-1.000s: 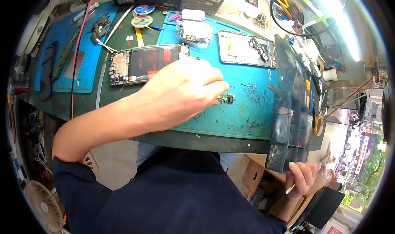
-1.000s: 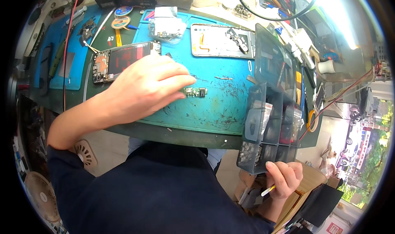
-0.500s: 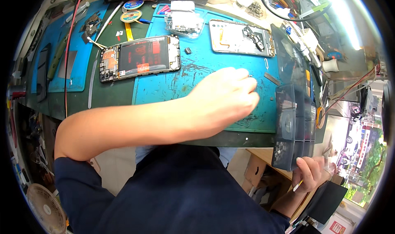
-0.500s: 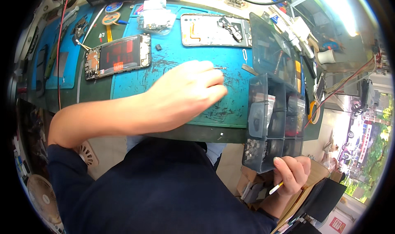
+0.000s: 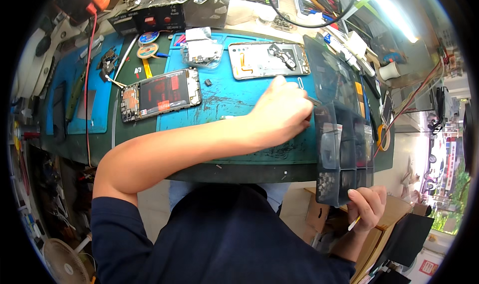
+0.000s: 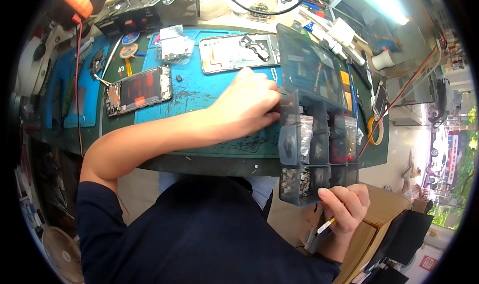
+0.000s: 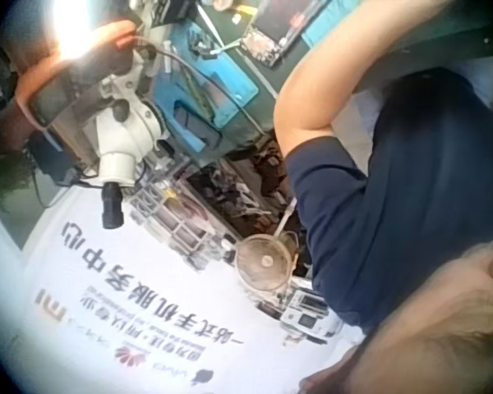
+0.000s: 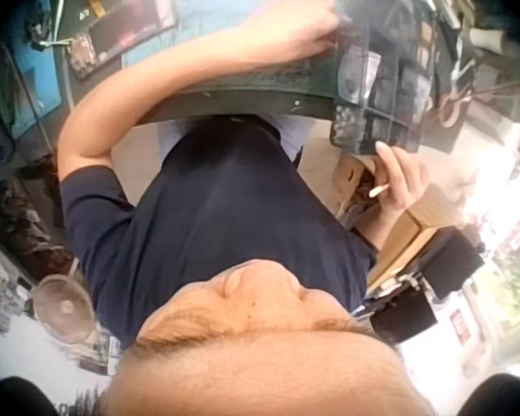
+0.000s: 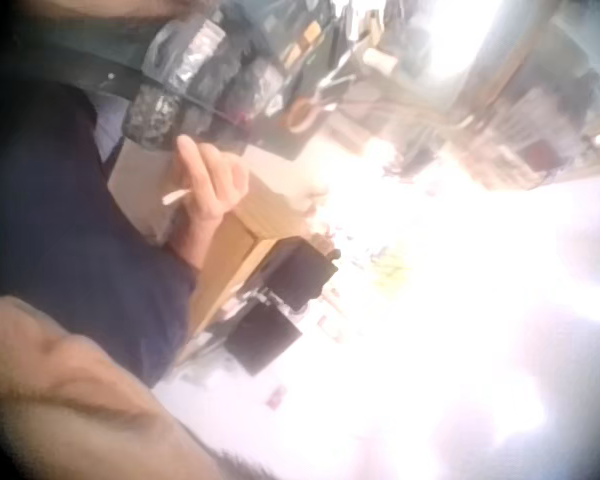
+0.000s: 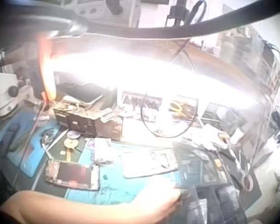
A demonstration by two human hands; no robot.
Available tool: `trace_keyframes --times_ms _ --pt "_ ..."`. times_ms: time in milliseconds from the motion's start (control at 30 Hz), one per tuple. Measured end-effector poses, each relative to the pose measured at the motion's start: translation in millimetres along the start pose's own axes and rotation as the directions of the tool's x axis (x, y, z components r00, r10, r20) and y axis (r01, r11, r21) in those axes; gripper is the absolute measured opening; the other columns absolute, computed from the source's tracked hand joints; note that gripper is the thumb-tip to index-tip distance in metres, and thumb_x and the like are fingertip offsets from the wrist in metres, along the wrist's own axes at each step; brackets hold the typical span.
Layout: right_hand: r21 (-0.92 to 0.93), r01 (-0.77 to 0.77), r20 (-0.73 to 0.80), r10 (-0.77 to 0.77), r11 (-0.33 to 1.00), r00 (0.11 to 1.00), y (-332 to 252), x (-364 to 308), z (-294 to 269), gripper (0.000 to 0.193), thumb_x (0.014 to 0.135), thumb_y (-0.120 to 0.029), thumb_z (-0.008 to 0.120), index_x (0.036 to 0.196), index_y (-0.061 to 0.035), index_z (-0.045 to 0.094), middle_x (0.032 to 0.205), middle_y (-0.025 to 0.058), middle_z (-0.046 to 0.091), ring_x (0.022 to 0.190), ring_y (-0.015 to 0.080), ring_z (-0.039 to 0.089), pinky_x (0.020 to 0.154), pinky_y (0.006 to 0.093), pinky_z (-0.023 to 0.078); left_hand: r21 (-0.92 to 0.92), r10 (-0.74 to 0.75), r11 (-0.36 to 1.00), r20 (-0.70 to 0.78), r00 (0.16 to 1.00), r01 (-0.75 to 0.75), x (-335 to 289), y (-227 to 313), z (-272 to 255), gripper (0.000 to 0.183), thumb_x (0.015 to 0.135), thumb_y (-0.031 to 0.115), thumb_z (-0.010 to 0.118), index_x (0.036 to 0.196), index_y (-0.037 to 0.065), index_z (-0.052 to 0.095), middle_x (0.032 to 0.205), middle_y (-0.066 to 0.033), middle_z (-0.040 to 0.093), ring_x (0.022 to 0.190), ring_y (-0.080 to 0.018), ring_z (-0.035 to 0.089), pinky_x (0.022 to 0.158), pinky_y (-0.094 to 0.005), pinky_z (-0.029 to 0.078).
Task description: The person uses a hot air gun and soldering iron to work on a small circuit board, applying flux and soldering components. They retrieve a replacement part from a parts box and continue soldering the board.
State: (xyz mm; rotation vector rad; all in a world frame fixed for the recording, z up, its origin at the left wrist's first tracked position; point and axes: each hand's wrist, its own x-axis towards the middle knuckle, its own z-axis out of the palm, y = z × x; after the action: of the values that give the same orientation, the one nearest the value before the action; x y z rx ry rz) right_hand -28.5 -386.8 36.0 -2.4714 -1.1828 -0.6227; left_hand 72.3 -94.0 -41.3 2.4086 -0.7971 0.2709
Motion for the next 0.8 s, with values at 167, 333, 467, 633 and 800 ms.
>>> trace_keyframes --times_ms 167,333,467,633,800 --pt "-0.021 0.052 0.079 -0.05 0.998 0.996 -18.9 11.5 18.2 0.045 0.06 -0.011 0.069 0.103 -0.0146 0.081 0.086 -0.0032 0.065 0.064 0.0136 0.051 0.055 0.0278 0.04 0.039 -0.094 0.995 -0.049 0.994 0.096 -49.7 -24.7 -53.2 0.009 0.084 0.016 0.077 0.084 0.012 0.068 0.086 -0.0023 0.066 0.089 -0.0251 0.062 0.082 -0.0393 0.038" --pt "-0.093 0.208 0.203 -0.186 0.974 0.961 -31.6 14.3 45.2 0.052 0.067 -0.011 0.068 0.118 -0.0166 0.077 0.087 -0.0051 0.059 0.062 0.0085 0.044 0.051 0.0226 0.033 0.102 -0.23 0.966 -0.084 0.97 0.238 -67.4 -31.8 -63.7 0.01 0.082 0.014 0.08 0.085 0.011 0.072 0.082 -0.0006 0.066 0.077 -0.0191 0.058 0.081 -0.0344 0.038" --pt "-0.049 0.192 0.139 -0.184 0.98 0.973 -23.2 9.9 44.8 0.036 0.081 -0.018 0.072 0.117 -0.013 0.077 0.089 -0.0029 0.061 0.06 0.0085 0.047 0.051 0.0234 0.033 -0.086 -0.382 0.922 -0.038 0.924 0.377 -64.9 -28.2 -68.4 0.011 0.079 0.009 0.082 0.087 0.008 0.075 0.084 0.0 0.069 0.07 -0.0155 0.057 0.075 -0.0311 0.041" --pt "0.374 -0.063 -0.263 0.17 0.925 0.95 -8.6 -19.6 15.9 0.034 0.105 -0.033 0.054 0.099 -0.006 0.073 0.093 0.0084 0.068 0.063 0.0186 0.059 0.054 0.0298 0.047 -0.033 -0.304 0.953 -0.056 0.951 0.302 -61.6 -25.9 -72.6 0.01 0.08 0.007 0.081 0.089 0.006 0.075 0.081 -0.005 0.07 0.067 -0.0193 0.061 0.065 -0.0332 0.048" --pt "0.519 -0.21 -0.29 0.402 0.829 0.869 0.9 -12.1 4.4 0.059 0.109 -0.047 0.023 0.09 -0.0067 0.062 0.086 0.0117 0.051 0.076 0.0229 0.046 0.066 0.036 0.044 -0.053 -0.329 0.944 -0.154 0.932 0.325 -70.9 -27.3 -73.4 0.01 0.087 0.006 0.077 0.097 0.007 0.077 0.088 -0.0044 0.072 0.07 -0.0161 0.06 0.066 -0.029 0.048"
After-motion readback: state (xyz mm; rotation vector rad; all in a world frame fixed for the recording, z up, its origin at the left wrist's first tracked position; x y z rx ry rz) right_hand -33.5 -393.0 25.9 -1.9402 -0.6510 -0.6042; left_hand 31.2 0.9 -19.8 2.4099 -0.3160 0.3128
